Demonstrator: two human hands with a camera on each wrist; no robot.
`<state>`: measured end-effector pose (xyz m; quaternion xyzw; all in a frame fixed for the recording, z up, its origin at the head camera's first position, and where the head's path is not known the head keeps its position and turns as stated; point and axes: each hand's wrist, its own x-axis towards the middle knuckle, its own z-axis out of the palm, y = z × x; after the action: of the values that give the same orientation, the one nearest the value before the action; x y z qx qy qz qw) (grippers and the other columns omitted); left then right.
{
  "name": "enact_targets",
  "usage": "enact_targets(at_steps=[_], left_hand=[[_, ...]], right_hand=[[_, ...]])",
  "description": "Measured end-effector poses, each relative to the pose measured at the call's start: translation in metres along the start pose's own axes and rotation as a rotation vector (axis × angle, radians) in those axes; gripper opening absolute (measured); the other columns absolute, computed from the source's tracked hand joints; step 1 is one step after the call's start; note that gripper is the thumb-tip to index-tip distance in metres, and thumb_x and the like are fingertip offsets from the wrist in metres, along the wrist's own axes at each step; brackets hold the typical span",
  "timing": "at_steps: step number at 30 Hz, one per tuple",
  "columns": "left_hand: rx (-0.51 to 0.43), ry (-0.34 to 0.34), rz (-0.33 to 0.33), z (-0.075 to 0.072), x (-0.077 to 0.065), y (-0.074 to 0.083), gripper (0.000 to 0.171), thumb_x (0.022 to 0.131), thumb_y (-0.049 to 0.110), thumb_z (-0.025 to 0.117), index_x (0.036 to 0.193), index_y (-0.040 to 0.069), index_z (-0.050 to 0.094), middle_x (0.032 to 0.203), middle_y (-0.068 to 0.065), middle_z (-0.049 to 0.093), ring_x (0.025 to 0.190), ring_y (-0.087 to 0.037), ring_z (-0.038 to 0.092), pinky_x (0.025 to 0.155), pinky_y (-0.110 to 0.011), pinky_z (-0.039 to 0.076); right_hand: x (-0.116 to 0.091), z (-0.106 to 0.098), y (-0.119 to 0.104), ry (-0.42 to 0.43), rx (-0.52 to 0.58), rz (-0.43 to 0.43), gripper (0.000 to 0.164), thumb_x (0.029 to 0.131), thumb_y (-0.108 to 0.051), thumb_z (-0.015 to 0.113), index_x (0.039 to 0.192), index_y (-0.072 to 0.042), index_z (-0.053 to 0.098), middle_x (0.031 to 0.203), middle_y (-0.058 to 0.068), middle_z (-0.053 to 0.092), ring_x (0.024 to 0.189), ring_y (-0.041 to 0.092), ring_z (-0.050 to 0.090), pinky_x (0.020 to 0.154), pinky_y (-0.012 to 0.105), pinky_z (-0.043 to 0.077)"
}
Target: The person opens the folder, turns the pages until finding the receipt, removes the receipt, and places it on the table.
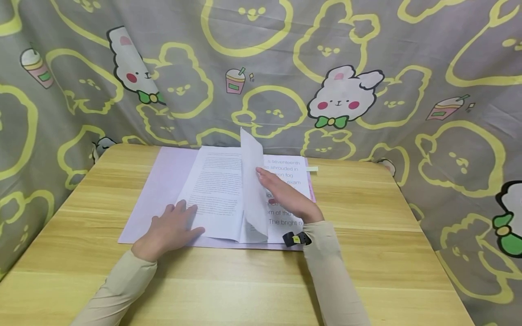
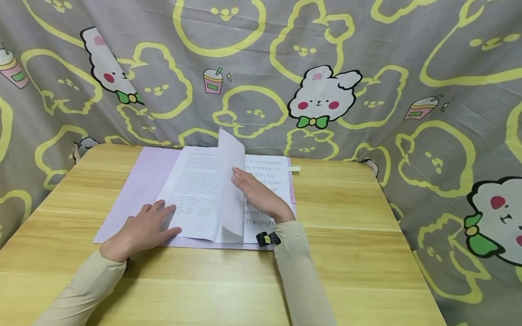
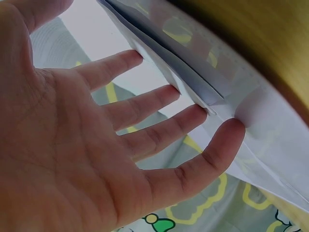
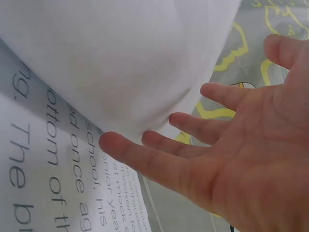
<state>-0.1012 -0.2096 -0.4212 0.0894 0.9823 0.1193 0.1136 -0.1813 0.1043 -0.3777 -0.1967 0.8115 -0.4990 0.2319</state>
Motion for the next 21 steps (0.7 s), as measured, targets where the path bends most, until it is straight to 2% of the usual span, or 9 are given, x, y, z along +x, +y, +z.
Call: enact_targets(at_steps=[6,11,14,18,21], left_hand=[[-0.003,0.007,0.0,0.001,0.0,0.0,0.068,0.093,0.051,0.067,0.143,0.007,0.053,0.125,-0.019,0.051,0.111,-0.043,0.048,0.071,-0.069,0.047],[-0.004,-0.008,0.002,0.001,0.001,-0.002,0.069,0.094,0.051,0.065,0.145,0.007,0.052,0.129,-0.02,0.051,0.115,-0.045,0.048,0.074,-0.071,0.047],[-0.029,-0.018,0.018,-0.003,0.001,-0.004,0.071,0.095,0.048,0.064,0.149,0.004,0.047,0.14,-0.025,0.049,0.122,-0.051,0.047,0.081,-0.074,0.046],[-0.097,-0.002,0.059,-0.009,0.001,-0.007,0.069,0.099,0.035,0.059,0.153,-0.003,0.038,0.151,-0.035,0.04,0.131,-0.059,0.044,0.097,-0.073,0.043],[-0.13,0.016,0.086,-0.012,0.001,-0.011,0.063,0.103,0.026,0.052,0.154,-0.006,0.034,0.152,-0.04,0.035,0.13,-0.061,0.046,0.103,-0.069,0.042]], right_hand=[[0.005,0.007,0.001,0.035,-0.018,0.014,0.06,0.109,-0.051,0.034,0.163,-0.025,0.027,0.17,0.002,0.022,0.153,0.025,0.028,0.108,0.053,0.047],[0.009,0.013,0.003,0.071,-0.102,0.008,0.061,0.107,-0.054,0.036,0.161,-0.024,0.033,0.168,0.004,0.026,0.155,0.025,0.023,0.121,0.054,0.03],[0.012,0.017,0.004,0.085,-0.152,-0.01,0.063,0.107,-0.054,0.039,0.16,-0.021,0.036,0.168,0.007,0.026,0.157,0.027,0.02,0.125,0.053,0.021],[0.015,0.022,0.005,0.101,-0.191,-0.028,0.062,0.106,-0.054,0.041,0.157,-0.019,0.04,0.167,0.009,0.028,0.156,0.027,0.022,0.125,0.052,0.022],[0.017,0.026,0.007,0.107,-0.216,-0.028,0.062,0.105,-0.056,0.042,0.156,-0.02,0.042,0.167,0.009,0.028,0.155,0.027,0.024,0.125,0.05,0.023]])
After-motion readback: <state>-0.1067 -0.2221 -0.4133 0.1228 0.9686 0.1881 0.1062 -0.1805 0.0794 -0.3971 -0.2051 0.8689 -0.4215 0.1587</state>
